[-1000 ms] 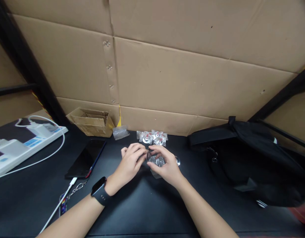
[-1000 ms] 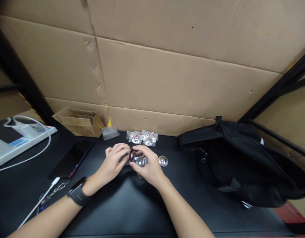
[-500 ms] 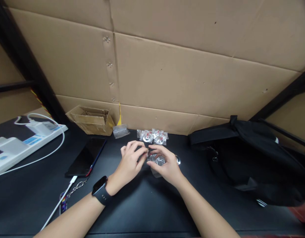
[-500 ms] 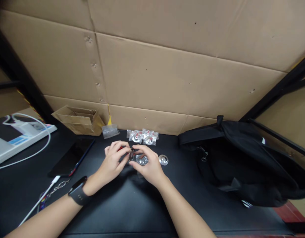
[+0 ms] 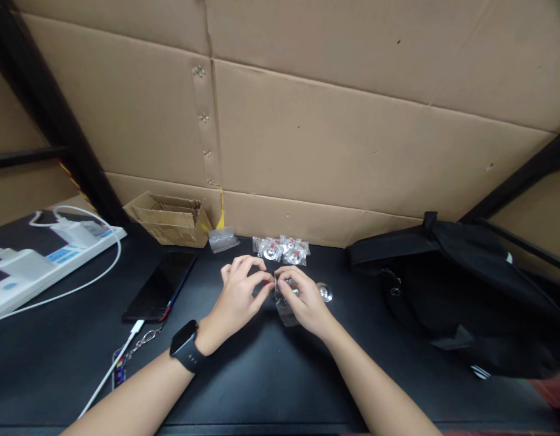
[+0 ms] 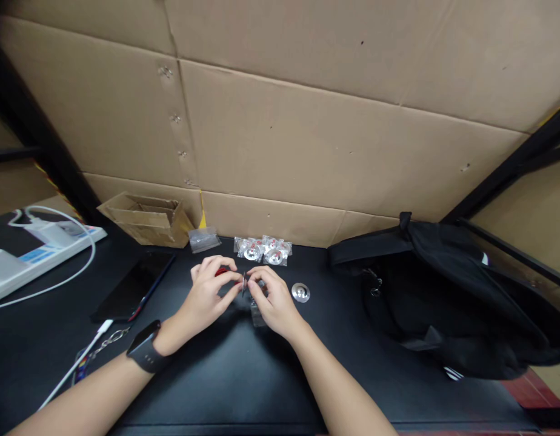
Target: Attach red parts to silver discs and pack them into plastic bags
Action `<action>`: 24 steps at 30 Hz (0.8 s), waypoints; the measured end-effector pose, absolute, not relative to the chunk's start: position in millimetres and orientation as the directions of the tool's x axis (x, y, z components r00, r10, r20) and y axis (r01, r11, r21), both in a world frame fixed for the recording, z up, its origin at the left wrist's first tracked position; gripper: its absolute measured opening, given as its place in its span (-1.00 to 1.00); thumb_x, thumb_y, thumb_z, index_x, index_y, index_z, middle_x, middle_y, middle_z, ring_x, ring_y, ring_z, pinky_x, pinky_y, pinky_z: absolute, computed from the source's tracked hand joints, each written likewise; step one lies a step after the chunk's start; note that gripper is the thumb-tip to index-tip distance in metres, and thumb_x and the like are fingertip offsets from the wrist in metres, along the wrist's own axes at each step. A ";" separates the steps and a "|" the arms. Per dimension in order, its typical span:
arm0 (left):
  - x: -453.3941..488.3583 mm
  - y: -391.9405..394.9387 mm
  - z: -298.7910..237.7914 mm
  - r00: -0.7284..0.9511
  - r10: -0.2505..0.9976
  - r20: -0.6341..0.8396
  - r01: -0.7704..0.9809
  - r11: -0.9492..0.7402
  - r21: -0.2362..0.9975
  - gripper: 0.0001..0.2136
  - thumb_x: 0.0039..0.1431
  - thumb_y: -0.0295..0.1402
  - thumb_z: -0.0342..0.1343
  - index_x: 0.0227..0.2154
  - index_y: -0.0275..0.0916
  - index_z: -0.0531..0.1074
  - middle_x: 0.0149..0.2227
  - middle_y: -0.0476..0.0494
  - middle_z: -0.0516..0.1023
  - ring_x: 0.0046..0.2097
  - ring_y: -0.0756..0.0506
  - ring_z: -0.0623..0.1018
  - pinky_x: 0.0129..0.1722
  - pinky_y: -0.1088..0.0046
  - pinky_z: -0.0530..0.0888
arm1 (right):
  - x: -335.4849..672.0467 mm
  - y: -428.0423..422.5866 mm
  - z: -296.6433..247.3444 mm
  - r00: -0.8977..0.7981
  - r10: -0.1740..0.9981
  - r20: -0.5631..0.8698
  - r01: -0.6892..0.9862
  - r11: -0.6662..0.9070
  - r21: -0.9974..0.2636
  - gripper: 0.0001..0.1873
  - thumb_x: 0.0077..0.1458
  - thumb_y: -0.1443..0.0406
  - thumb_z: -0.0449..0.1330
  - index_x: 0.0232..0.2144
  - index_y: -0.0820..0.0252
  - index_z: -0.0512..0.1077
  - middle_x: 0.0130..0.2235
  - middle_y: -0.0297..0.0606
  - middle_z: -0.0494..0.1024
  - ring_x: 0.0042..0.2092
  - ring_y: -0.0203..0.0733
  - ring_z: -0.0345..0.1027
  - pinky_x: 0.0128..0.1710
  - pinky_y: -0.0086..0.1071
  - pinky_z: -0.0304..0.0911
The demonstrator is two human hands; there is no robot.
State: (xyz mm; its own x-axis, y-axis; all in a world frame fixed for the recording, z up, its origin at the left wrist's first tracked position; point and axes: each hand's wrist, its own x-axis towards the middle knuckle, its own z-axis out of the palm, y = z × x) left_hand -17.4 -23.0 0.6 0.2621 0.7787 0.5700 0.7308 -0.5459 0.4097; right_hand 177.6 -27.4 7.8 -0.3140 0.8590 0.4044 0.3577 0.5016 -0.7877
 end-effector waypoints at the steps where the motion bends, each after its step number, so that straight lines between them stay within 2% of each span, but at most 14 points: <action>1: -17.3 -23.5 1.6 0.255 0.791 0.557 0.725 -0.537 0.432 -0.84 0.35 -0.26 0.07 -0.24 -0.08 0.55 -0.03 -0.17 0.50 0.10 -0.25 0.37 0.01 0.13 0.21 | 178.2 -27.2 8.1 -0.322 0.854 0.408 0.376 0.511 -0.773 -0.81 0.35 0.19 0.10 -0.27 0.11 0.45 0.00 -0.15 0.50 0.00 -0.12 0.44 -0.05 -0.29 0.38; 4: -17.4 -24.7 3.8 0.234 0.821 0.522 0.694 -0.517 0.502 -0.78 0.40 -0.27 -0.04 -0.09 -0.06 0.50 0.03 -0.15 0.48 0.11 -0.20 0.37 0.04 0.15 0.23 | 180.3 -27.0 7.8 -0.345 0.844 0.410 0.440 0.531 -0.724 -0.86 0.34 0.24 0.11 -0.27 0.10 0.43 0.03 -0.15 0.46 0.06 -0.09 0.39 0.07 -0.21 0.32; 6: -17.7 -24.9 2.9 0.278 0.819 0.502 0.682 -0.537 0.497 -0.78 0.36 -0.24 0.02 -0.03 -0.03 0.49 0.08 -0.15 0.46 0.16 -0.22 0.34 0.07 0.14 0.22 | 181.6 -27.0 7.2 -0.361 0.837 0.412 0.468 0.545 -0.696 -0.88 0.33 0.26 0.11 -0.27 0.10 0.42 0.04 -0.14 0.44 0.10 -0.06 0.36 0.14 -0.14 0.27; 9: -18.2 -23.4 -2.5 0.367 0.803 0.470 0.688 -0.574 0.444 -0.82 0.26 -0.22 0.15 -0.12 -0.03 0.56 0.11 -0.15 0.46 0.19 -0.27 0.29 0.06 0.10 0.21 | 182.3 -27.4 5.5 -0.379 0.830 0.410 0.483 0.555 -0.677 -0.88 0.34 0.27 0.10 -0.26 0.09 0.42 0.07 -0.14 0.41 0.14 -0.05 0.32 0.19 -0.11 0.22; 14: -21.1 -16.0 -13.4 0.420 0.814 0.401 0.686 -0.574 0.448 -0.88 0.24 -0.24 0.18 -0.26 -0.02 0.61 0.01 -0.10 0.53 0.12 -0.24 0.33 0.01 0.13 0.20 | 184.6 -25.4 5.7 -0.402 0.832 0.383 0.526 0.552 -0.647 -0.88 0.34 0.26 0.11 -0.24 0.08 0.43 0.07 -0.17 0.42 0.13 -0.07 0.32 0.17 -0.15 0.23; 18: -27.3 -9.2 -17.3 0.407 0.842 0.354 0.713 -0.535 0.454 -0.90 0.21 -0.24 0.22 -0.33 0.06 0.65 -0.06 -0.05 0.55 0.07 -0.22 0.35 -0.02 0.15 0.19 | 207.7 -19.1 13.5 -0.383 0.846 0.372 0.657 0.532 -0.534 -0.90 0.31 0.25 0.15 -0.15 0.06 0.44 -0.01 -0.18 0.47 0.06 -0.05 0.34 0.12 -0.13 0.26; 20: -32.7 -6.1 -16.7 0.402 0.846 0.350 0.720 -0.528 0.451 -0.88 0.20 -0.26 0.22 -0.26 0.07 0.65 -0.05 -0.06 0.55 0.08 -0.23 0.35 -0.01 0.16 0.19 | 228.9 -15.2 16.8 -0.365 0.871 0.328 0.745 0.485 -0.459 -0.83 0.25 0.27 0.19 -0.10 0.05 0.45 -0.03 -0.18 0.49 0.00 -0.03 0.36 0.05 -0.13 0.30; 24: -49.9 0.7 -12.1 0.323 0.875 0.361 0.767 -0.465 0.442 -0.63 0.14 -0.44 0.12 -0.02 0.05 0.53 0.00 -0.09 0.57 0.10 -0.25 0.38 -0.02 0.18 0.21 | 272.5 -7.9 15.5 -0.336 0.928 0.160 0.843 0.372 -0.389 -0.58 0.05 0.27 0.35 0.00 0.07 0.48 0.04 -0.14 0.48 0.06 0.03 0.37 0.07 -0.13 0.30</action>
State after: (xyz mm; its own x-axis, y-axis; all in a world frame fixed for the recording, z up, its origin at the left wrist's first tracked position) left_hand -49.9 0.7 -12.1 0.3229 0.8749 0.3611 0.7667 -0.4654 0.4421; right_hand 272.5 -7.9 15.5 -0.3357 0.9283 0.1600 0.8431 0.3718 -0.3886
